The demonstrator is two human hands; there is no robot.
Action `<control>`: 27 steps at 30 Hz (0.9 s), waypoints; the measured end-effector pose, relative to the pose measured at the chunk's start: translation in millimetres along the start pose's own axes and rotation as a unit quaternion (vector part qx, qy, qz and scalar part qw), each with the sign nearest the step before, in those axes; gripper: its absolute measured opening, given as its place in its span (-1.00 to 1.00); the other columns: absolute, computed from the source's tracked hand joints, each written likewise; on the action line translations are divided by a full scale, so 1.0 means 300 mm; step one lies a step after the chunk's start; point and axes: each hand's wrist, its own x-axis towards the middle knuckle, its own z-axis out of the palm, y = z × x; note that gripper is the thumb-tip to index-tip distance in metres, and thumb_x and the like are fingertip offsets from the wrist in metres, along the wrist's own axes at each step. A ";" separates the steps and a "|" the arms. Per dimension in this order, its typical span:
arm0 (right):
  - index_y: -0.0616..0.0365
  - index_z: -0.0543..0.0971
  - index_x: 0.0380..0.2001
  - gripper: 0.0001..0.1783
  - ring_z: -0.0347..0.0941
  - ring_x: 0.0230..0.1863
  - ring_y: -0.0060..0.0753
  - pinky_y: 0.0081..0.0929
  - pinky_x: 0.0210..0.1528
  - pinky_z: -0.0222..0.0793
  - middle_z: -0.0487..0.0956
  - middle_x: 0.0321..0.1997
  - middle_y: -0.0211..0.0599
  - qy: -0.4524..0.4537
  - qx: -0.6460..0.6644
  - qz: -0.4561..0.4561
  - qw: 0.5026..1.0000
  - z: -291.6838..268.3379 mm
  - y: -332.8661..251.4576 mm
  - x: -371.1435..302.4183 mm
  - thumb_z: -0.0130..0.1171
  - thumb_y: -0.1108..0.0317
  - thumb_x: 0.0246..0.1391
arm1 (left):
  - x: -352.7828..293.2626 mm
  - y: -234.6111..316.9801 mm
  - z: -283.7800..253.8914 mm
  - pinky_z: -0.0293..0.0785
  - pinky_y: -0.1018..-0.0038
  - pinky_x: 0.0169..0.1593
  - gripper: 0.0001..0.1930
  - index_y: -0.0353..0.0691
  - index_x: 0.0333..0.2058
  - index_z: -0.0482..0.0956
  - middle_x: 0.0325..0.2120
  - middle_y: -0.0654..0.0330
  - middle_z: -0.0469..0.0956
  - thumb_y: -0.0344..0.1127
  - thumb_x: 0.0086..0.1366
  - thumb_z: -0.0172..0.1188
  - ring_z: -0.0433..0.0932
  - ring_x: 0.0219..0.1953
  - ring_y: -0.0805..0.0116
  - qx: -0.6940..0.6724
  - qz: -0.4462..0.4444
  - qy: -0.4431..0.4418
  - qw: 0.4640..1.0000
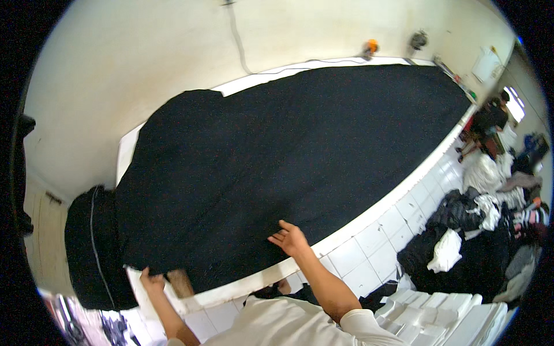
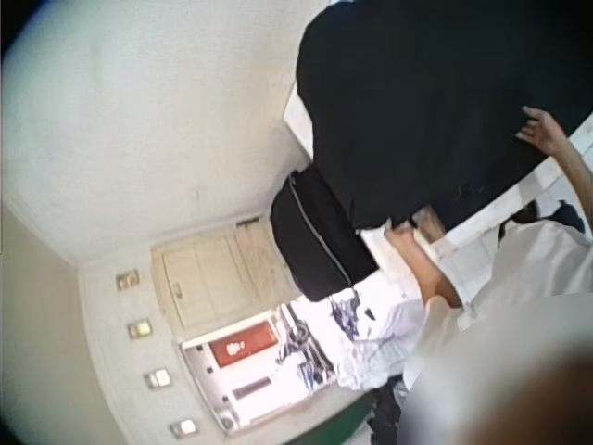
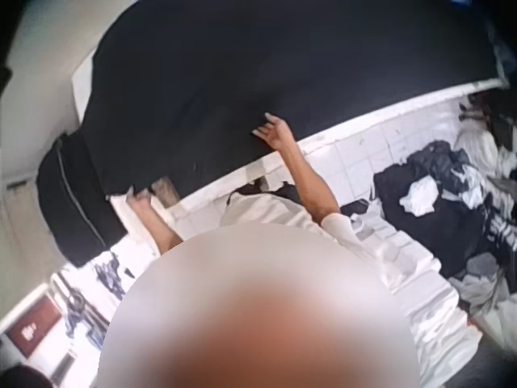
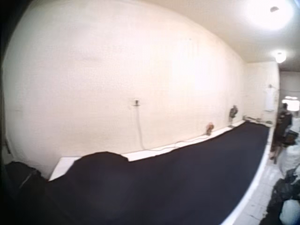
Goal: The person lays a large black fabric flat on a table, smooths it, and uses shears to cut a strip from the edge. They then fold the fabric, smooth it again, and cut another strip. The cut pieces are set aside while the main fabric remains on the table.
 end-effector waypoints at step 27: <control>0.34 0.47 0.28 -0.56 0.45 0.41 0.13 0.28 0.60 0.23 0.55 0.35 0.03 -0.120 0.016 -0.345 0.931 1.244 0.694 -0.291 0.19 0.29 0.51 | 0.041 1.337 0.653 0.35 0.18 0.46 -0.09 -0.31 0.35 0.56 0.41 -0.08 0.50 0.45 0.41 0.22 0.45 0.45 0.06 0.625 0.604 -0.316 0.380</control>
